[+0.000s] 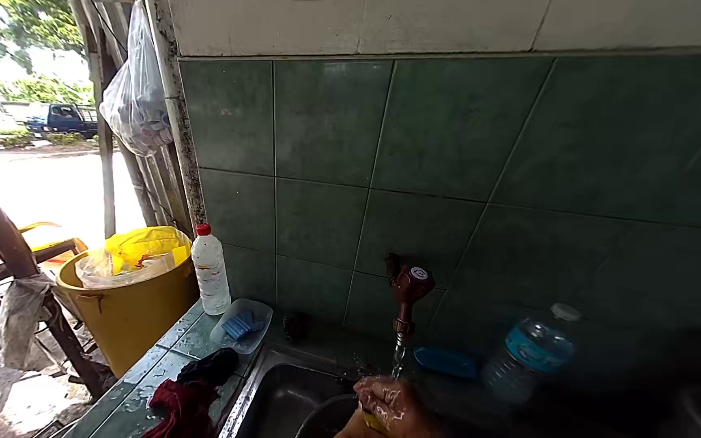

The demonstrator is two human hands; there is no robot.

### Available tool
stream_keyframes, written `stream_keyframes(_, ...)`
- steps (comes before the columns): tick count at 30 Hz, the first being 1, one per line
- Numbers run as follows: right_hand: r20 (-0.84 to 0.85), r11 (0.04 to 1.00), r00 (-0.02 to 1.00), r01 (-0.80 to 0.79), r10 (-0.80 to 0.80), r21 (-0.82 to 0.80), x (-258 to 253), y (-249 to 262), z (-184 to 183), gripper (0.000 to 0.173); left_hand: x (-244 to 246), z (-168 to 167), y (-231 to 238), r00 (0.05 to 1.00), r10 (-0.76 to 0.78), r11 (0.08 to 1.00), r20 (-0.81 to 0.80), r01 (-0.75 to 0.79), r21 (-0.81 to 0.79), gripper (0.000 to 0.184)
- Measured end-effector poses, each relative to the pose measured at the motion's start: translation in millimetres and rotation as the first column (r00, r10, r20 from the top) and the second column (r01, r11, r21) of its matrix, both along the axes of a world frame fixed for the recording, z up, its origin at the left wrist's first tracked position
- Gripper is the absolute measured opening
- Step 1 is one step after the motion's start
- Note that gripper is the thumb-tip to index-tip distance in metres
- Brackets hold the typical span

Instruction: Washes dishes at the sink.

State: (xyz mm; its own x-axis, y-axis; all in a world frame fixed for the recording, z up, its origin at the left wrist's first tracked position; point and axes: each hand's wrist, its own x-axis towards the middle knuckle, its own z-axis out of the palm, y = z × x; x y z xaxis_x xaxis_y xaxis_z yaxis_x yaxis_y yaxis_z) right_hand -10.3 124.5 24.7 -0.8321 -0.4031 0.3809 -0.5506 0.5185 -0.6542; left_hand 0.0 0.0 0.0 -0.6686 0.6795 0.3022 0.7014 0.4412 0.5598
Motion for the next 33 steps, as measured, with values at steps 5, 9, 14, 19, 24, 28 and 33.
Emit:
stream_keyframes(5, 0.517, 0.884, 0.784, 0.456, -0.345, -0.101, -16.2, 6.3, -1.5, 0.025, 3.9, 15.4, -16.6, 0.998, 0.056, 0.995, 0.041, -0.052, -0.081, 0.020)
stream_keyframes(9, 0.720, 0.437, 0.618, 0.768, -0.315, -0.468, 12.9, -35.9, 6.4, 0.037, 16.0, -2.5, -10.7, 0.774, -0.005, 0.807, 0.633, -0.371, 0.460, 0.072)
stream_keyframes(14, 0.678, 0.421, 0.734, 0.602, 0.043, -0.679, 46.7, -71.2, 7.0, 0.063, 16.0, -2.7, -2.5, 0.557, -0.003, 0.375, 0.831, -0.770, 0.517, 0.041)
stream_keyframes(19, 0.469, 0.747, 0.842, 0.489, -0.267, -0.451, 26.7, -52.9, -30.2, 0.057, 18.4, 2.7, -11.2, 0.573, 0.268, 0.525, 0.775, -0.761, 0.381, 0.023)
stream_keyframes(24, 0.751, 0.477, 0.630, 0.608, 0.196, -0.635, -2.6, -3.6, -17.4, 0.075, 21.1, 9.3, -28.2, 0.676, -0.074, 0.664, 0.733, -0.515, 0.542, 0.016)
stream_keyframes(28, 0.717, 0.336, 0.577, 0.635, 0.392, -0.695, 15.8, -6.6, -16.5, 0.064, 0.7, 7.3, -29.7, 0.779, -0.142, 0.732, 0.611, -0.333, 0.595, 0.020)
stream_keyframes(33, 0.881, 0.417, 0.396, 0.777, 0.260, -0.472, 47.3, -42.7, -0.1, 0.022, -10.8, 15.1, -16.5, 0.881, 0.291, 0.863, 0.372, -0.410, 0.295, 0.025)
